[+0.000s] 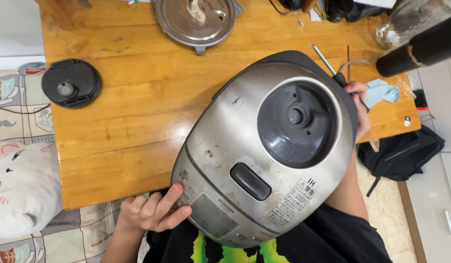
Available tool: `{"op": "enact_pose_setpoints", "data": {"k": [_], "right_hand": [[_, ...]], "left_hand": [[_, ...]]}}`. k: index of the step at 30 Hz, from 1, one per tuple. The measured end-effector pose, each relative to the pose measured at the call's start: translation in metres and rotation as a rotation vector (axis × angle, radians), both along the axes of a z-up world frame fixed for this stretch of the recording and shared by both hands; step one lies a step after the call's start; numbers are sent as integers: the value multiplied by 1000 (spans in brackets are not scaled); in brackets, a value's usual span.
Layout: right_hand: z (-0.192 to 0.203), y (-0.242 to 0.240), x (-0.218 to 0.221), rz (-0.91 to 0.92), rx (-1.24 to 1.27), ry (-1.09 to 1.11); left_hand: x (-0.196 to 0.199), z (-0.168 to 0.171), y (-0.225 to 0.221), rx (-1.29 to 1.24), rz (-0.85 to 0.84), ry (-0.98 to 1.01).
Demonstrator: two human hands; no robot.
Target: Disassembling a rice cooker by removing screws with a screwdriver and prying off the outer casing.
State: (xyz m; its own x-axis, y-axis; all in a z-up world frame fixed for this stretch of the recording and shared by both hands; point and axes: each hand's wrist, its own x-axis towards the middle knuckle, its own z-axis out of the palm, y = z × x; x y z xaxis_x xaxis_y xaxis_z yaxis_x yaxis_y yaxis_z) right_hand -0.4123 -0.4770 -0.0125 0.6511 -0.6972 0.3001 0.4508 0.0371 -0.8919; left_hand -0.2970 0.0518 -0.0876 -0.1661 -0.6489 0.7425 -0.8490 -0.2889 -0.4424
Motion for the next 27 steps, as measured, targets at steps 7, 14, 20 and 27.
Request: {"op": "enact_pose_setpoints", "data": {"k": [7,14,20,27], "right_hand": [[43,-8,-29,65,-92,136],[87,-8,14,49,-81,364],[89,-15,54,210,-28,300],[43,-58,78,351,-219,128]], "left_hand": [[-10,6,-18,-88,-30,78],[-9,33,-31,-167,122,197],[-1,55,-38,-170,204,354],[10,67,-68,-341,190,490]]}}
